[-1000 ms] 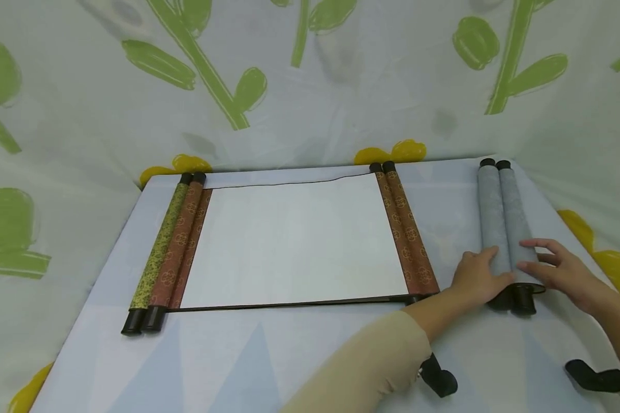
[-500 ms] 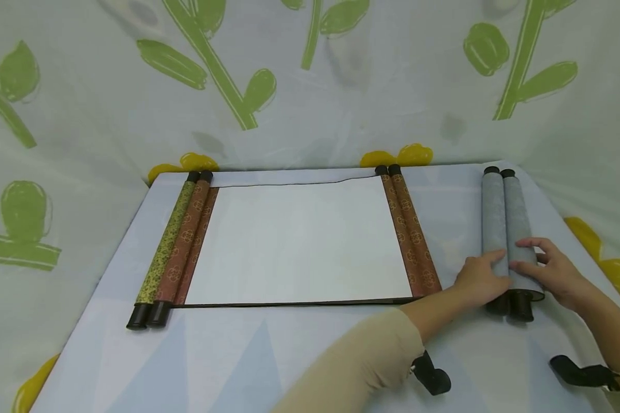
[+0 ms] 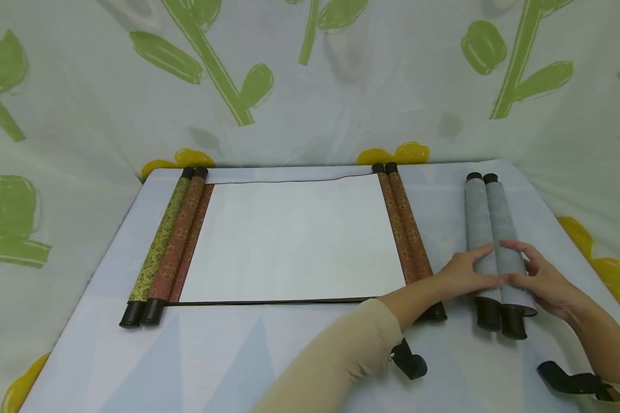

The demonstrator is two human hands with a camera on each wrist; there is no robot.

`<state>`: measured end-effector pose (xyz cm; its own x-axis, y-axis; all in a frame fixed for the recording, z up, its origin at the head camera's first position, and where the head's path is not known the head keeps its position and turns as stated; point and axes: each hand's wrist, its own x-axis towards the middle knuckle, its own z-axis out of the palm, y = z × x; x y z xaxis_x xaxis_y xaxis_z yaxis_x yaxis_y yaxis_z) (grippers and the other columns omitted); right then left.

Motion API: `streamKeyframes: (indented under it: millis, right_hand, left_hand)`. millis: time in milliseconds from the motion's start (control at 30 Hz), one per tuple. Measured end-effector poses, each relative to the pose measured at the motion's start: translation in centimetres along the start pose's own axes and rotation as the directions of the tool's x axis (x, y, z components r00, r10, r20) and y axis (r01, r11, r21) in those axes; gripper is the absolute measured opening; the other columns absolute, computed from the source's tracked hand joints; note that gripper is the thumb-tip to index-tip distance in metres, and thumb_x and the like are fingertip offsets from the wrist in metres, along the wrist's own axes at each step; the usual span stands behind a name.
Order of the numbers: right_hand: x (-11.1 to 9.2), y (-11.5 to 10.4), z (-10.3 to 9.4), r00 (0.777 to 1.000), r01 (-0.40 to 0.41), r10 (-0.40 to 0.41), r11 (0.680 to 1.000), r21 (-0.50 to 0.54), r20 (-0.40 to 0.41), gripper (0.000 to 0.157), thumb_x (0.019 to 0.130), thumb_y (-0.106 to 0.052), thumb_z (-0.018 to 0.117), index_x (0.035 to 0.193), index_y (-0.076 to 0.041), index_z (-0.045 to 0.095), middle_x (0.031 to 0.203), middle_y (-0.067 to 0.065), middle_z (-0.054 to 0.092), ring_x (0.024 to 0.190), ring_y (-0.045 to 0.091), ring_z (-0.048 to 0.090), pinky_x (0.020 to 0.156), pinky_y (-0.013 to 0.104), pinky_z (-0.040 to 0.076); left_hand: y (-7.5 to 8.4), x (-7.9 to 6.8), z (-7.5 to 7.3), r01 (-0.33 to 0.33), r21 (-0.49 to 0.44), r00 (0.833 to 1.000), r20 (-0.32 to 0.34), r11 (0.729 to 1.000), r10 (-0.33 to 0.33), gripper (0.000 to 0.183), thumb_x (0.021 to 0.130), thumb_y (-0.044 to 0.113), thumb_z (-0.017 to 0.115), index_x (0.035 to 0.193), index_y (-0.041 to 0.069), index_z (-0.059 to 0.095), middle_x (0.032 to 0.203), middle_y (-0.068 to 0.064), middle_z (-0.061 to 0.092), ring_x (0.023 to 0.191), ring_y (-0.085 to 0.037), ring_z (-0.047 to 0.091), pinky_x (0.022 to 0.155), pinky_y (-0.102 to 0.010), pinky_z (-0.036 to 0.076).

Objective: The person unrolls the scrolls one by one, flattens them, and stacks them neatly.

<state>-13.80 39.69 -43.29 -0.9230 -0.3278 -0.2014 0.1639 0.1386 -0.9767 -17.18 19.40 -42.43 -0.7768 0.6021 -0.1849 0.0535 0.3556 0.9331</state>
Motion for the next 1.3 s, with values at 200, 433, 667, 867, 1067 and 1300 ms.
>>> streamKeyframes:
  millis: [200, 433, 667, 867, 1067, 1300]
  right_hand:
    - [-0.1, -0.8, 0.9, 1.0, 0.003, -0.003, 0.998, -0.07, -0.001, 0.07, 0.089, 0.006, 0.046, 0.143, -0.031, 0.021, 0.112, -0.01, 0.039, 0.092, 0.006, 0.054, 0.07, 0.029, 0.049]
    - [-0.3, -2.1, 1.8, 0.999, 0.044, -0.044, 0.986, -0.16, 0.004, 0.071, 0.088, 0.004, 0.048, 0.144, -0.027, 0.019, 0.112, -0.004, 0.038, 0.091, 0.006, 0.053, 0.07, 0.028, 0.049]
    - [0.1, -3.6, 2.9, 0.996, 0.076, -0.088, 0.962, -0.264, -0.034, 0.069, 0.089, 0.002, 0.05, 0.145, -0.026, 0.02, 0.115, -0.007, 0.036, 0.091, 0.004, 0.052, 0.068, 0.027, 0.049]
    - [1.0, -4.7, 4.9, 0.976, 0.058, -0.14, 0.907, -0.417, -0.168, 0.066, 0.088, -0.007, 0.057, 0.142, -0.028, 0.027, 0.115, -0.014, 0.036, 0.086, 0.0, 0.052, 0.065, 0.024, 0.049]
    - [1.9, -5.4, 6.8, 0.97, 0.093, -0.172, 0.914, -0.395, -0.169, 0.065, 0.086, -0.005, 0.059, 0.137, -0.03, 0.028, 0.109, -0.001, 0.04, 0.084, 0.003, 0.055, 0.063, 0.028, 0.05]
    - [2.8, -6.3, 8.6, 0.971, 0.12, -0.188, 0.917, -0.381, -0.148, 0.063, 0.085, -0.005, 0.06, 0.131, -0.031, 0.027, 0.11, 0.014, 0.04, 0.083, 0.005, 0.054, 0.063, 0.029, 0.05]
  left_hand:
    - [-0.1, -0.1, -0.8, 0.013, -0.074, 1.0, 0.015, 0.997, -0.012, 0.072, 0.075, 0.023, 0.072, 0.134, 0.045, 0.037, 0.137, 0.01, 0.04, 0.115, 0.0, 0.042, 0.085, -0.02, 0.04]
    - [0.0, -1.0, -1.3, -0.03, -0.054, 1.0, -0.007, 0.998, 0.03, 0.065, 0.075, 0.028, 0.073, 0.13, 0.046, 0.042, 0.134, 0.01, 0.036, 0.112, 0.0, 0.038, 0.081, -0.021, 0.04]
    - [-0.1, -1.6, -2.8, -0.152, -0.084, 0.988, -0.005, 0.985, 0.152, 0.058, 0.081, 0.028, 0.067, 0.132, 0.039, 0.043, 0.136, 0.013, 0.039, 0.112, 0.003, 0.041, 0.083, -0.016, 0.04]
    - [0.1, -2.4, -4.4, -0.162, -0.02, 0.987, 0.009, 0.987, 0.163, 0.073, 0.078, 0.029, 0.07, 0.138, 0.042, 0.03, 0.137, 0.007, 0.035, 0.113, 0.0, 0.038, 0.083, -0.018, 0.04]
    - [0.3, -3.7, -5.8, -0.09, 0.045, 0.996, -0.017, 0.995, 0.091, 0.087, 0.073, 0.033, 0.075, 0.137, 0.052, 0.019, 0.134, 0.002, 0.028, 0.108, -0.005, 0.036, 0.081, -0.021, 0.04]
    - [-0.1, -4.8, -7.3, -0.14, 0.056, 0.987, -0.066, 0.989, 0.144, 0.084, 0.071, 0.035, 0.076, 0.137, 0.048, 0.026, 0.134, 0.002, 0.028, 0.11, -0.004, 0.033, 0.083, -0.021, 0.038]
